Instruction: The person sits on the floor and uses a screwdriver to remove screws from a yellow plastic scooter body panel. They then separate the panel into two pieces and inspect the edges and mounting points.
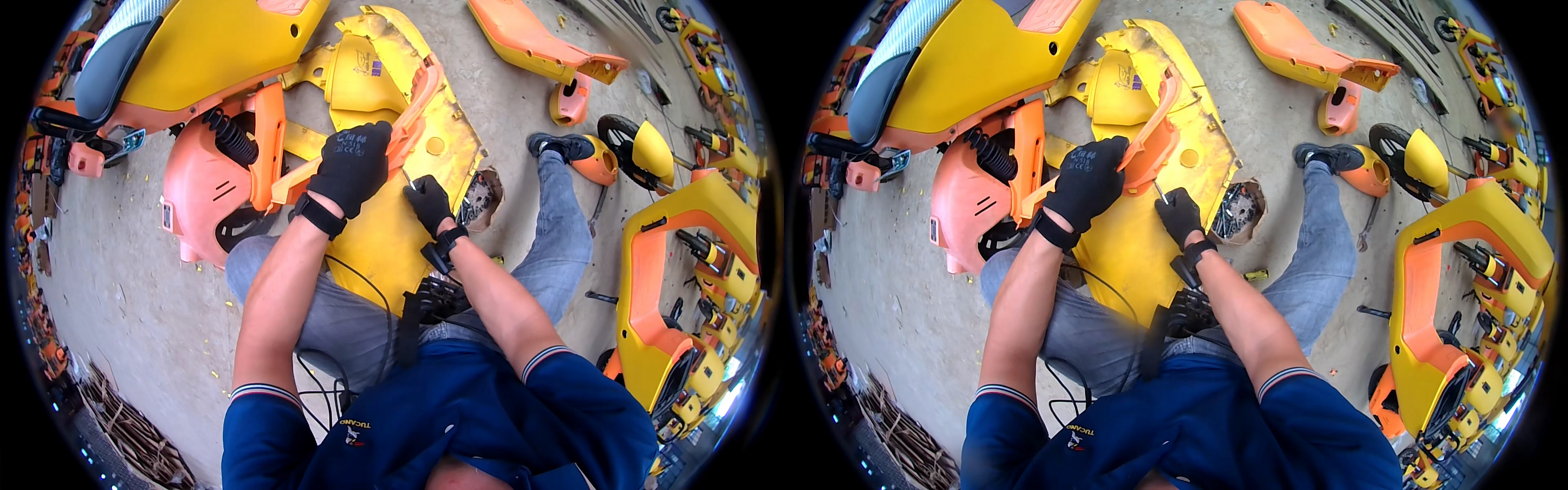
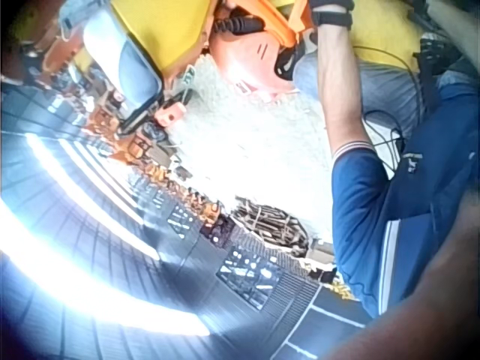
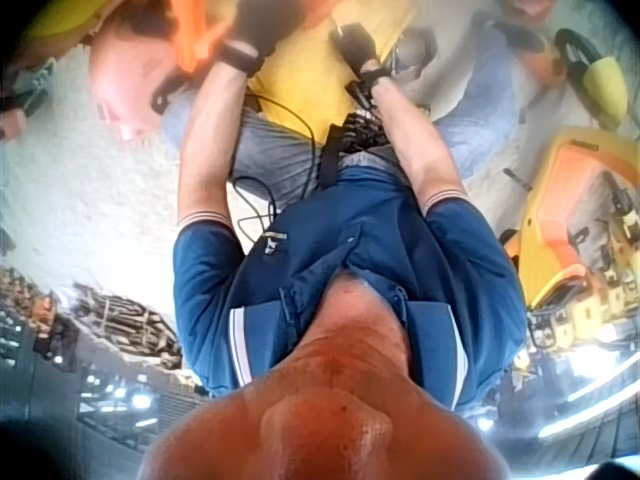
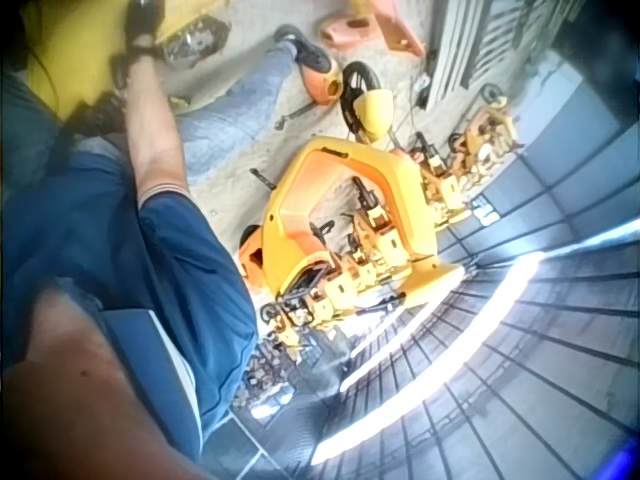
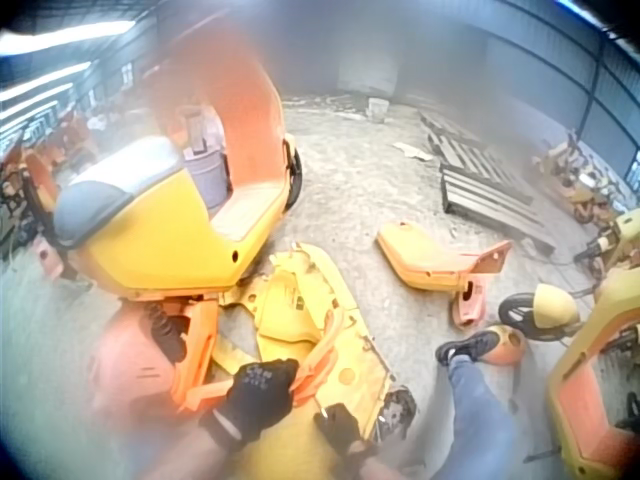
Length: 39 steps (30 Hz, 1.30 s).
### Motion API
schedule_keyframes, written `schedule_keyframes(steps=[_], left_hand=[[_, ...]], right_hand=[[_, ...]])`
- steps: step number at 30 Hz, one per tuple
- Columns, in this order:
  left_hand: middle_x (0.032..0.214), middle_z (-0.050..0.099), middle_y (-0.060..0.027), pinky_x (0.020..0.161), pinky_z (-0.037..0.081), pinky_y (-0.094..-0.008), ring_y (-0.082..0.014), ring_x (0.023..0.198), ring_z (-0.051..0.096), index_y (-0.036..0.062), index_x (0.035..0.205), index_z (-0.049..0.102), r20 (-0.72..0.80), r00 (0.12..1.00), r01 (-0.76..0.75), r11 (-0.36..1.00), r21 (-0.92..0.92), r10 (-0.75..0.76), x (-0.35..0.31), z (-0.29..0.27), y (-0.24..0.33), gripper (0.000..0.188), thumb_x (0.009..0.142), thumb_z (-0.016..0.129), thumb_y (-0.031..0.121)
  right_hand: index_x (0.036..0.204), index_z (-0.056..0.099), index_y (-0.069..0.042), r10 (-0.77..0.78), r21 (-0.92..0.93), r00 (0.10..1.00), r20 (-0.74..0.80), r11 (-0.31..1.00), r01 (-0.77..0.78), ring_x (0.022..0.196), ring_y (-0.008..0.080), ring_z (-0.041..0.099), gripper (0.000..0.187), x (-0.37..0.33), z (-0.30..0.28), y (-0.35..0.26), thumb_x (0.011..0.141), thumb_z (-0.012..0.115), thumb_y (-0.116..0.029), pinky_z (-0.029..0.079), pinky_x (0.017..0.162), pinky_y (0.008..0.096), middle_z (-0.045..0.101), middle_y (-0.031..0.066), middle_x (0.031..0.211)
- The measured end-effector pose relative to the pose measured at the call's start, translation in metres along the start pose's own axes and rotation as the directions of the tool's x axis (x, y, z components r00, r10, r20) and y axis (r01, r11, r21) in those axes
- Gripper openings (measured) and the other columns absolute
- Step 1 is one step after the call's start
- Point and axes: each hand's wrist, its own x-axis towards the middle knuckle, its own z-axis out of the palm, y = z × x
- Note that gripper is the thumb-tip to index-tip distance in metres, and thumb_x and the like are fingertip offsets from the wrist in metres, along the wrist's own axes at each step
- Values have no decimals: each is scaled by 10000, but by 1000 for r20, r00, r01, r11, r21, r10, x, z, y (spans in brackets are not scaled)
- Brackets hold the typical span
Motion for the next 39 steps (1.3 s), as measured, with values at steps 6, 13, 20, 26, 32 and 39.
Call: schedule_keyframes(steps=[6,13,20,26,32,39], left_hand=[[820,622,-154,701,484,-475,-376,807,623,87,909,572,-14,1000,-10,1000,-12,10,-2,0,-1,138,775,584,52],[819,619,-154,699,483,-476,-377,807,622,84,907,569,13,1000,8,1000,1,-8,0,-2,3,138,774,584,48],[809,615,-153,702,481,-475,-376,806,621,82,895,562,-25,1000,-11,1000,-15,11,-1,0,0,119,781,584,57],[810,616,-154,705,483,-472,-375,809,621,82,895,563,-18,1000,-17,1000,-16,16,-2,-1,0,115,784,586,63],[775,648,-130,668,514,-460,-350,748,658,92,889,573,-45,997,-57,997,57,60,-1,0,-1,105,786,595,91],[803,616,-155,696,484,-471,-377,795,623,80,885,564,-14,1000,-3,1000,-10,3,0,-5,2,102,788,587,62]], right_hand=[[910,602,-60,-118,-317,992,-51,943,96,742,305,667,234,-2,0,-5,913,641,-290,496,649,388,671,142,746],[859,639,-58,-84,-8,996,4,996,84,660,253,637,251,8,8,19,932,626,-298,485,609,356,664,111,729],[874,648,-54,35,149,997,69,988,-45,603,135,575,284,7,9,19,938,624,-329,464,577,301,638,45,701],[927,617,-52,-78,-166,997,-12,983,75,760,342,653,253,0,0,-2,939,588,-303,497,680,413,663,163,770],[901,618,-49,-107,-177,994,-22,979,101,758,351,645,262,6,6,6,956,560,-299,493,681,413,657,166,768],[910,653,-55,198,363,920,339,875,-322,538,131,503,306,12,-1,8,968,554,-338,407,509,281,569,24,663]])
